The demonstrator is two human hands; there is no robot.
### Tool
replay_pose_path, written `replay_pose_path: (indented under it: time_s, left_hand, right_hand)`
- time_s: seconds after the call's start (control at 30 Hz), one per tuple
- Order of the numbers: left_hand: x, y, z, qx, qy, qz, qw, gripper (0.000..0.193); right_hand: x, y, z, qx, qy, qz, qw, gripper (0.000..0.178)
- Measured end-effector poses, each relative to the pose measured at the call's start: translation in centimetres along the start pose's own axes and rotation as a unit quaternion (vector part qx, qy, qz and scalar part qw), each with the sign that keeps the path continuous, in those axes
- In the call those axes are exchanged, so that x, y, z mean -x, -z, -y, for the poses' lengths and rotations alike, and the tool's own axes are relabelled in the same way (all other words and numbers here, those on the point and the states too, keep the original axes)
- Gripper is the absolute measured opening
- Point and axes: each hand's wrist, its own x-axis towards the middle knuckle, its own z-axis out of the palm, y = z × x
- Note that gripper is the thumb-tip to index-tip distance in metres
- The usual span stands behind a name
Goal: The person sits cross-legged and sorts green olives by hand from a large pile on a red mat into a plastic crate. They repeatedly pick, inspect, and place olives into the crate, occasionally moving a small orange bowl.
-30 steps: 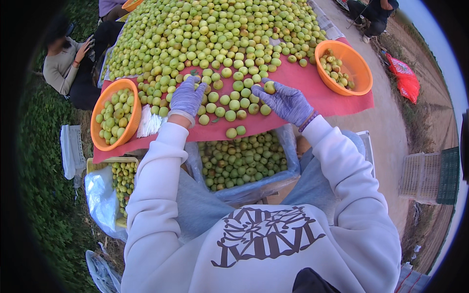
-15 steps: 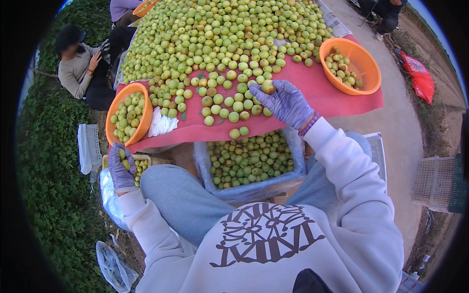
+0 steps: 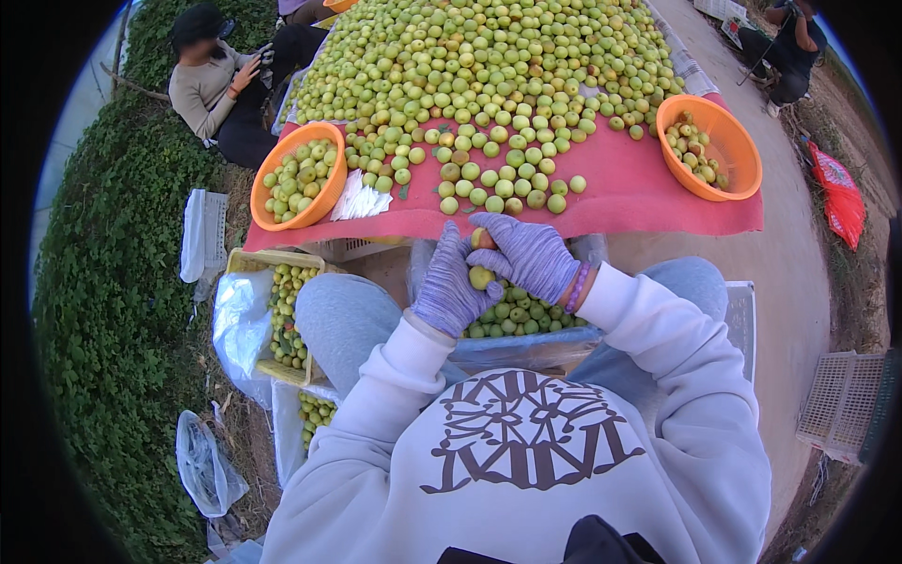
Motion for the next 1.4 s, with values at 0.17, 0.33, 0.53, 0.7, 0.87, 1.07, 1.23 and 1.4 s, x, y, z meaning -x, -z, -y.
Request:
replay_pose_path:
  time_s: [0.17,0.33,0.53,0.7,0.87,1.07,1.23,1.4]
  left_hand:
    - [1.2,0.9,-0.1,-0.052,-0.087,-0.103,0.989,0.039]
    - [12.2,4.7,-14.6,-0.114,-0.378,-0.021,0.918,0.037]
    - [23.1,20.7,-31.5,-0.003,-0.529,-0.448,0.721,0.029]
    - [24.8,27.7,-33.7,-0.01,-0.386,-0.593,0.706,0.049]
    - [16.4,17.1,-31.7,-0.222,-0.43,-0.352,0.801,0.041]
    - [-0.7,4.0,-20.8,-0.585,-0.21,-0.056,0.782,0.039]
    - [-10.9,5.3,-15.2,-0.844,-0.281,-0.123,0.441,0.041]
    - [-13.9,6.7,-14.2,-0.879,-0.318,-0.091,0.345,0.046]
  right_hand:
    - [1.6,-1.6,1.4,0.014,0.099,-0.016,0.995,0.054]
    - [1.3,-2.5,-2.9,-0.013,0.036,-0.033,0.999,0.039]
    - [1.5,-2.4,-7.0,0.059,-0.009,0.074,0.995,0.029]
    - [-0.8,-0.9,-9.8,0.075,-0.068,-0.009,0.995,0.031]
    - [-6.6,3.3,-16.7,0.182,-0.147,-0.187,0.954,0.047]
    - [-14.4,3.6,-22.0,0.217,-0.331,-0.095,0.914,0.08]
    - [-15.8,-0.7,-19.6,0.296,-0.211,-0.01,0.932,0.079]
    - [-11.5,-2.4,-17.5,0.299,-0.001,0.043,0.953,0.064]
